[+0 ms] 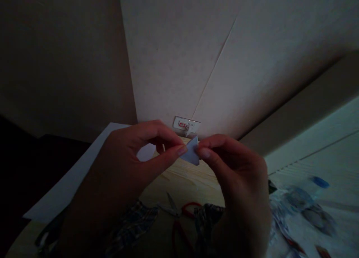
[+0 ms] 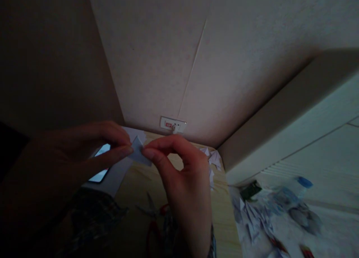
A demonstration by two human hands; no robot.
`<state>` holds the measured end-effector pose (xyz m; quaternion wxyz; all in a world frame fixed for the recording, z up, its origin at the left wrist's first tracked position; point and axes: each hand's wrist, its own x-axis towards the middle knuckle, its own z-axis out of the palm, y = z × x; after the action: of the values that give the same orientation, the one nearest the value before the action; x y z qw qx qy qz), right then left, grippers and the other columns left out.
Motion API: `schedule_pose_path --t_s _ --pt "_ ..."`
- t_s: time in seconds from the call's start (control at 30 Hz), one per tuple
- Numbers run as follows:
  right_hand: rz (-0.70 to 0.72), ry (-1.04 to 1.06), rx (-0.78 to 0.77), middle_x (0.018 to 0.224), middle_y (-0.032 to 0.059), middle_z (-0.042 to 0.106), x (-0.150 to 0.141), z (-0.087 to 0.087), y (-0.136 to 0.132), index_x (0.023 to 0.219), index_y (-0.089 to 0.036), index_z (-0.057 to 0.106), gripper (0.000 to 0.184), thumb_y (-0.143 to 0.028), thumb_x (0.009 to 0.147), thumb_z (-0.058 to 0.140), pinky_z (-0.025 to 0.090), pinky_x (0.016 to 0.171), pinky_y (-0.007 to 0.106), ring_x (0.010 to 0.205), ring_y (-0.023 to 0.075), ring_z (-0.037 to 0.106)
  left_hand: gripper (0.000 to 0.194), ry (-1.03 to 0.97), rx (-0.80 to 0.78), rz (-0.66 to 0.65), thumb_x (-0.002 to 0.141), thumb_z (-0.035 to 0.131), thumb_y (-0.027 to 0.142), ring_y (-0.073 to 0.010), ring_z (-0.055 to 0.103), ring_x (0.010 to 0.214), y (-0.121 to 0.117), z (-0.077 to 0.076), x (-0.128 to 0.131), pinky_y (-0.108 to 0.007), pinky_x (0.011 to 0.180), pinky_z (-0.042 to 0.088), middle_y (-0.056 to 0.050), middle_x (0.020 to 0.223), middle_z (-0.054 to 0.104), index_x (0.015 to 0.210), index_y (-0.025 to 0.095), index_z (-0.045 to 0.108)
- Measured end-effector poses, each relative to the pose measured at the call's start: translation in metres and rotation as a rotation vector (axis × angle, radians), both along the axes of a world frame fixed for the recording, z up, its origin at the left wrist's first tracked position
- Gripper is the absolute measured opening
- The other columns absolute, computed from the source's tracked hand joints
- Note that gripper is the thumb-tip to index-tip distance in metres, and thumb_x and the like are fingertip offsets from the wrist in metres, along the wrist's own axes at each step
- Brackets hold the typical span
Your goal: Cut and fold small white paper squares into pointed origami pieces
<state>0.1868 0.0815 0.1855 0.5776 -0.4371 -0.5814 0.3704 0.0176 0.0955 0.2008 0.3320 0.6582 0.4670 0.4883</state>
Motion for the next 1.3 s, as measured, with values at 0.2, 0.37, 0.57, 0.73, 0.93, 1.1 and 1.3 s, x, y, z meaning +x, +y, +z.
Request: schedule_pose_path --t_s 0.2,0.37,0.57,0.73,0.93,1.1,1.3 --pt "0.000 -0.041 -0.034 0.068 -0.0081 0.072 0.0021 0.0040 0.0002 0.071 -0.024 0.073 0.014 -0.015 0.080 0.076 0.048 0.066 0.021 0.069 0.0102 0.065 0.015 0.002 0.011 0.080 0.082 0.067 0.022 -0.0076 0.061 0.061 -0.0037 0.0013 -0.0002 -0.016 0.063 0.045 0.011 0.064 0.071 0.069 0.026 0.075" --pt "-0.039 -0.072 0.007 0.070 -0.0067 0.072 -0.0001 0.0031 -0.0004 0.072 -0.024 0.072 0.014 -0.014 0.082 0.073 0.048 0.067 0.023 0.069 0.0117 0.065 0.013 -0.035 0.032 0.095 0.078 0.072 0.024 -0.0130 0.064 0.060 -0.0026 -0.0014 0.0014 -0.022 0.060 0.049 0.009 0.064 0.074 0.067 0.029 0.076" --pt "0.024 -0.090 -0.027 0.070 -0.0053 0.073 -0.0021 0.0013 0.0003 0.073 -0.023 0.073 0.010 -0.022 0.083 0.075 0.047 0.069 0.025 0.071 0.0130 0.066 0.015 -0.101 0.025 0.095 0.076 0.072 0.018 -0.0106 0.065 0.061 0.0000 -0.0053 0.0051 -0.020 0.059 0.048 0.011 0.063 0.071 0.066 0.029 0.073" --pt "-0.028 -0.124 0.012 0.064 -0.0064 0.065 -0.0014 0.0012 -0.0002 0.068 -0.022 0.067 0.018 -0.020 0.085 0.073 0.042 0.063 0.024 0.065 0.0112 0.059 0.011 -0.058 0.021 0.054 0.076 0.071 0.017 -0.0111 0.064 0.063 0.0016 -0.0032 0.0082 -0.021 0.062 0.049 0.009 0.065 0.069 0.070 0.026 0.070" --pt "-0.017 -0.144 0.010 0.068 -0.0050 0.066 0.0001 0.0012 0.0002 0.072 -0.022 0.068 0.014 -0.022 0.085 0.074 0.042 0.064 0.026 0.069 0.0131 0.060 0.011 -0.101 0.007 0.004 0.077 0.073 0.018 -0.0117 0.065 0.065 0.0015 -0.0020 0.0070 -0.021 0.065 0.053 0.009 0.066 0.069 0.071 0.026 0.069" --pt "0.017 -0.079 -0.049 0.068 -0.0038 0.067 -0.0006 0.0019 0.0013 0.071 -0.023 0.068 0.014 -0.024 0.085 0.071 0.043 0.064 0.026 0.071 0.0144 0.061 0.011 -0.130 0.001 -0.007 0.077 0.072 0.016 -0.0129 0.067 0.068 0.0007 -0.0026 0.0065 -0.021 0.068 0.055 0.008 0.069 0.070 0.077 0.028 0.071" --pt "0.144 0.014 -0.169 0.063 -0.0061 0.061 0.0029 -0.0001 -0.0016 0.068 -0.022 0.065 0.019 -0.027 0.086 0.072 0.040 0.060 0.023 0.063 0.0113 0.055 0.033 -0.218 -0.043 -0.117 0.083 0.069 0.016 -0.0144 0.071 0.075 0.0019 -0.0028 0.0027 -0.021 0.072 0.058 0.007 0.078 0.074 0.109 0.036 0.075"
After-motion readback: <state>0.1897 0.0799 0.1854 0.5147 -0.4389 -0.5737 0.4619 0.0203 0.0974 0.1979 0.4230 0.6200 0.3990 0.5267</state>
